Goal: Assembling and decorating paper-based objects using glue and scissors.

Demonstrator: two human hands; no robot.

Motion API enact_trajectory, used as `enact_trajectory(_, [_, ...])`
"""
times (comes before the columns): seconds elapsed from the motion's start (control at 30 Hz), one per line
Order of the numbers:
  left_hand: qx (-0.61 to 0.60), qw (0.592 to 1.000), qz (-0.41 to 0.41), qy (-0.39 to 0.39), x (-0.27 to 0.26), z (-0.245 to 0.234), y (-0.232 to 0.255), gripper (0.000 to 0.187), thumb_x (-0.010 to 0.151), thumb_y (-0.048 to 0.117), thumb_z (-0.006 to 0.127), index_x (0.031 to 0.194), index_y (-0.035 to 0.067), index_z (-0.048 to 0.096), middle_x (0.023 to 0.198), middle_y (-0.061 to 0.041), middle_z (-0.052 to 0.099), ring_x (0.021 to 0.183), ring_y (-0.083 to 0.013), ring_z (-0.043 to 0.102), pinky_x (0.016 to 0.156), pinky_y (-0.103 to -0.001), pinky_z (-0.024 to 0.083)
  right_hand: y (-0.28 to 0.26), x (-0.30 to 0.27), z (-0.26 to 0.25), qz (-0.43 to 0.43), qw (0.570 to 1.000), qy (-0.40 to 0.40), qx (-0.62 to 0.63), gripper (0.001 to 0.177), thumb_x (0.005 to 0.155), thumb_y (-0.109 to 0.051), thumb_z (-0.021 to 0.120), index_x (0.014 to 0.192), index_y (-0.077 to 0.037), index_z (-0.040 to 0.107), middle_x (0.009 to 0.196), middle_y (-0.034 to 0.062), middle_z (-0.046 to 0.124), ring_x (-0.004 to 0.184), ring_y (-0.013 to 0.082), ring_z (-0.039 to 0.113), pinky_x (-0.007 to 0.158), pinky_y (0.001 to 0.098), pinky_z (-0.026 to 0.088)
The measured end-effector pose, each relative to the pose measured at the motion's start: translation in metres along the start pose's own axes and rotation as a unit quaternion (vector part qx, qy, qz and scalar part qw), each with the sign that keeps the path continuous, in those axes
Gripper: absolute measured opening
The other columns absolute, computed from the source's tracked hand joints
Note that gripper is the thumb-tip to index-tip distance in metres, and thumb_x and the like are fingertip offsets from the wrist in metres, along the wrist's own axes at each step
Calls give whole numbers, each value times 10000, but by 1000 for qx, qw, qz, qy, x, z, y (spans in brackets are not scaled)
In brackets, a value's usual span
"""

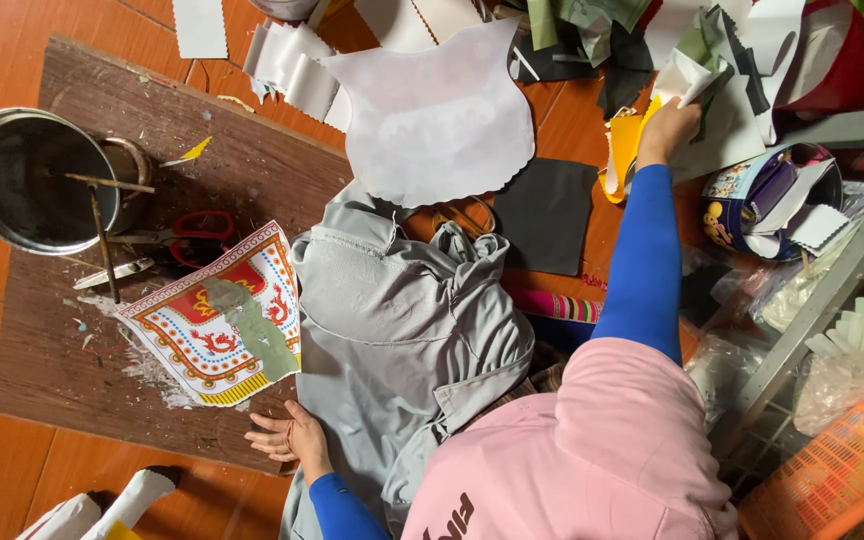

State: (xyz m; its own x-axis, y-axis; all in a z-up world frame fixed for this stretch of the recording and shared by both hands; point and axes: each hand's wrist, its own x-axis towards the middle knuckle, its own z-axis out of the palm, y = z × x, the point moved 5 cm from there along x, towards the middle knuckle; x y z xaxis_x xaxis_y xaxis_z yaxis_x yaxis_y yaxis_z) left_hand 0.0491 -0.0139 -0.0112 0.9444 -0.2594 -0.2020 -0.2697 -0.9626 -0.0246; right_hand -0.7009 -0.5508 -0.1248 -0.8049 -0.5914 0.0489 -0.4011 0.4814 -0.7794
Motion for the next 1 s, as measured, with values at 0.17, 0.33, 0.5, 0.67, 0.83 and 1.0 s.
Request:
enact_trajectory(0.17, [-7,1000,1,-5,0,1,1,903,985,793,241,1694,258,78,1751,-178,-23,1610,-436,22,1236,-665,155,-11,-5,3,-14,996,-11,-85,231,987,-126,620,1045,92,668,1047,299,723,1022,443,704,881,487,539])
enact_trajectory(0.33, [-24,1000,0,-20,-1,0,0,910,984,790,248,1690,249,54,1739,-206,-53,1606,-437,-9,1239,-661,124,-33,-27,11,-64,987,-48,-138,234,956,-110,644,1137,38,657,1086,265,724,1024,433,697,874,487,547])
enact_trajectory(0.5, [-43,998,-5,-35,-1,0,-1,922,979,786,256,1686,239,34,1733,-213,-84,1607,-428,-47,1244,-661,89,-108,-82,8,-68,955,-216,-193,732,928,-97,616,1593,-104,309,1369,294,572,1248,445,590,1052,483,469])
enact_trajectory(0.67, [-50,998,5,-26,0,6,-5,906,1002,755,295,1689,232,20,1726,-231,-126,1603,-434,-91,1247,-672,65,-175,-111,5,-133,950,-237,-154,1132,913,-296,869,1642,-112,22,1597,365,122,1486,526,111,1166,682,97])
enact_trajectory(0.83, [-49,998,1,-26,0,9,-5,898,1008,739,313,1691,236,17,1729,-222,-125,1607,-431,-85,1249,-674,59,-221,-128,30,-383,868,-216,-231,632,988,-272,823,1433,-285,375,1727,232,144,1578,423,61,1221,709,94])
enact_trajectory(1.0, [-54,998,-2,-31,0,4,-3,896,1007,732,318,1688,237,11,1730,-214,-134,1610,-425,-97,1250,-670,46,-172,-102,92,-377,857,-274,-221,399,959,-221,760,1227,-43,523,1663,249,216,1517,473,142,1223,654,151])
